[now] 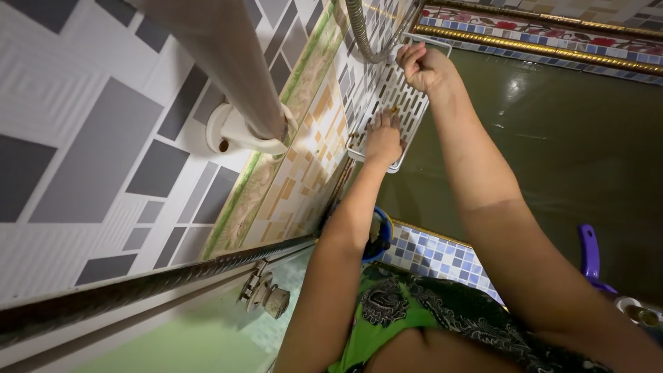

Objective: The person cleans a plastic rack by rinsing pieces in a basin and then snapping the components together by hand.

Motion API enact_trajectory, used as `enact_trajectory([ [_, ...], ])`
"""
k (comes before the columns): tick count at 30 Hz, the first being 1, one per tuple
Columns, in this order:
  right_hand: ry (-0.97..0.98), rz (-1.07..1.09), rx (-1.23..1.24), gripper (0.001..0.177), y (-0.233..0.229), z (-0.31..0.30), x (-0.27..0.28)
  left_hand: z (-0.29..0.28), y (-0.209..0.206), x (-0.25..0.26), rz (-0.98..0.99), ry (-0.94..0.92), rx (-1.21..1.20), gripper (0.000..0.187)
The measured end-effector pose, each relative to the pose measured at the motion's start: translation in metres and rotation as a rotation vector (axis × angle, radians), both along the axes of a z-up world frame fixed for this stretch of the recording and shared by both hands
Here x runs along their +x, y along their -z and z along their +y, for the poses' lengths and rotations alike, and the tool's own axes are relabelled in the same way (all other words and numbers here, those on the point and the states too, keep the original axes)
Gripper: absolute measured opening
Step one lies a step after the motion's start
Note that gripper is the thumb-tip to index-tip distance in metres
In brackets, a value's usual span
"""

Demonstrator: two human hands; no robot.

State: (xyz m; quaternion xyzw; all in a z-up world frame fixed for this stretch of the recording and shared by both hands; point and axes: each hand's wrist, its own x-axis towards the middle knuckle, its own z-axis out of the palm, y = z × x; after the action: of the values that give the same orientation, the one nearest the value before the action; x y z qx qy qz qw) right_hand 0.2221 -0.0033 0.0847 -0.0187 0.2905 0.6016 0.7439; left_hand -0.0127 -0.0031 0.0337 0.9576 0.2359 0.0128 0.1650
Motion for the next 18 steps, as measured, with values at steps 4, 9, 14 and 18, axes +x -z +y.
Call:
enact_trajectory([
  [4, -0.018, -0.076, -0.026, 0.029, 0.012, -0.002, 0.006, -0.001, -0.003, 0.001, 0.022, -0.006, 0.002, 0.079],
  [9, -0.148, -0.355, -0.132, 0.033, 0.051, -0.018, 0.003, -0.001, 0.0, 0.001, 0.009, 0.001, 0.005, 0.08],
  [14, -0.21, -0.939, -0.347, 0.03, 0.082, -0.034, -0.048, -0.001, -0.001, 0.002, 0.032, 0.006, 0.036, 0.079],
  [18, -0.071, -1.038, -0.434, 0.007, 0.092, -0.021, -0.082, -0.002, -0.008, -0.001, 0.023, 0.019, 0.016, 0.077],
])
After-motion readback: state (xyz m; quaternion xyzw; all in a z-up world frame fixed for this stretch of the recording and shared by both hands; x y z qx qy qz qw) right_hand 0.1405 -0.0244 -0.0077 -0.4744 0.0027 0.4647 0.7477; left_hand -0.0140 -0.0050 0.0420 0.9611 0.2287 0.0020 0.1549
